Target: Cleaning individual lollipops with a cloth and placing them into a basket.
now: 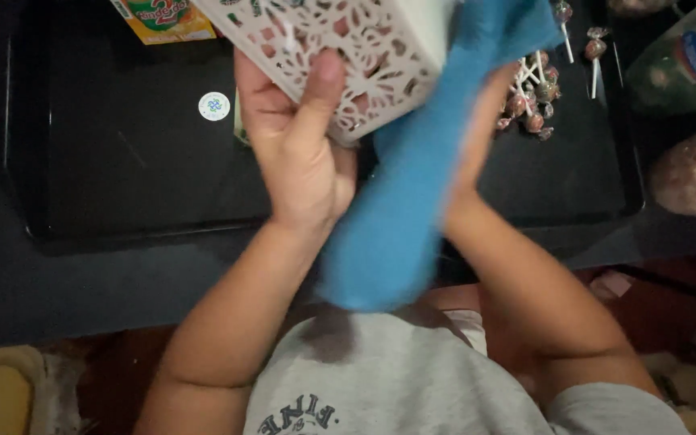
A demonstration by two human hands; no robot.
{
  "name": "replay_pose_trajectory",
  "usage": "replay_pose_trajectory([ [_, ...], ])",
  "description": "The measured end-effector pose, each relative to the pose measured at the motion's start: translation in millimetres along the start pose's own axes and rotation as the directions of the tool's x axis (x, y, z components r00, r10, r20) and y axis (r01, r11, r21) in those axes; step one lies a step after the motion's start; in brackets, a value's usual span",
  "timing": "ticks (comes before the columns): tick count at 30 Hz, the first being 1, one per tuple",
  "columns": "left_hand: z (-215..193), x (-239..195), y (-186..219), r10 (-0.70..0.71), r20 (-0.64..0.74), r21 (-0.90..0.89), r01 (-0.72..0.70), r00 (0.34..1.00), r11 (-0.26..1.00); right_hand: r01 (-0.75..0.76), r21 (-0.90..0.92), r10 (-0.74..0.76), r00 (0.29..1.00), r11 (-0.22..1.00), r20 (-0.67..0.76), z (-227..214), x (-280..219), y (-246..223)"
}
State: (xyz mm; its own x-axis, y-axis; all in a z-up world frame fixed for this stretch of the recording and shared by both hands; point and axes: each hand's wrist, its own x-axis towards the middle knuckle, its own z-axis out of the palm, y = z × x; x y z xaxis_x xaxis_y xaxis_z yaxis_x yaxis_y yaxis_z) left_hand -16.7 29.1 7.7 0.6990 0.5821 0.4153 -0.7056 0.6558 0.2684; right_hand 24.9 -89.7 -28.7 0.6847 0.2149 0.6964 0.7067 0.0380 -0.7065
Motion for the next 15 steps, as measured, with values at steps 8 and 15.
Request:
replay_pose_trajectory([
  [8,25,-2,20,-0.144,0.023,0.74,0.08,0.989,0.668,0.324,-0.547,-0.254,0.946,0.772,0.201,-27,-2,2],
  [15,26,0,54,-0.313,0.254,0.932,-0.145,0.915,0.333,0.369,-0.135,-0.089,0.531,0.919,0.843,-45,24,9],
])
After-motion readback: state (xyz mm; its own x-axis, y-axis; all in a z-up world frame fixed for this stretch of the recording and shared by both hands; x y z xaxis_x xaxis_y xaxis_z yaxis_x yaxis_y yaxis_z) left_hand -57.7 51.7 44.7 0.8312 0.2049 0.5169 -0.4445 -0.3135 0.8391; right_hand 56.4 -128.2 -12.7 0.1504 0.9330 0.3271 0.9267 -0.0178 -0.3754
